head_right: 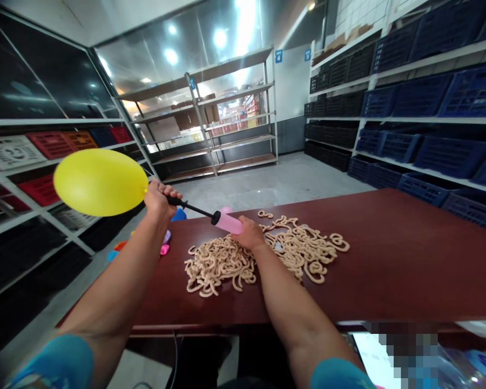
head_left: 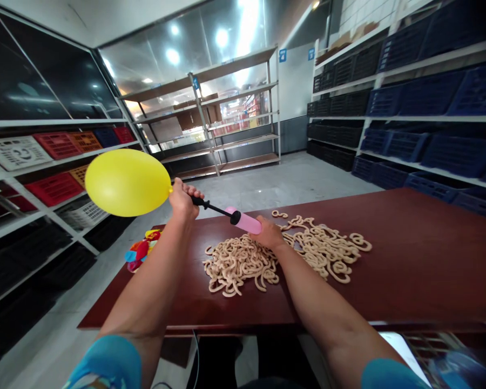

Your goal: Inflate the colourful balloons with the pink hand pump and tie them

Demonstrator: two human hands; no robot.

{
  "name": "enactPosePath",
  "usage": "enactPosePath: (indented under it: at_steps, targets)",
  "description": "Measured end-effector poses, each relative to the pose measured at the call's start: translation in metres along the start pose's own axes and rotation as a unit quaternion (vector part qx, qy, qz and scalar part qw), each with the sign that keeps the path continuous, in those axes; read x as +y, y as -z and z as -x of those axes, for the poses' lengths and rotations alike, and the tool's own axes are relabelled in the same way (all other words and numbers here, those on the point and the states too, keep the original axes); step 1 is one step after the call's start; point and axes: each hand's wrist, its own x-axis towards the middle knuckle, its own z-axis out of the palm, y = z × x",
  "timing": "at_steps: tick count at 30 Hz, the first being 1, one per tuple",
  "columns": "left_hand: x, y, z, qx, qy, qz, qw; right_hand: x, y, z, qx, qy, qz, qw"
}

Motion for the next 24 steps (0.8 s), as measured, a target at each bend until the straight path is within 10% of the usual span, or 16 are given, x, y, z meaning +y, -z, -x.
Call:
enactPosePath:
  at_steps: [10,24]
  targets:
    - [-0.083,-0.009,0.036,-0.014,0.060,0.001,0.998,-0.001,0.004,0.003,-0.003,0.013,-0.007,1.000]
    - [0.041,-0.003,-0.015,-0.013,-0.013,-0.018,1.000,-0.002,-0.001,0.001,0.017,0.008,-0.021,1.000]
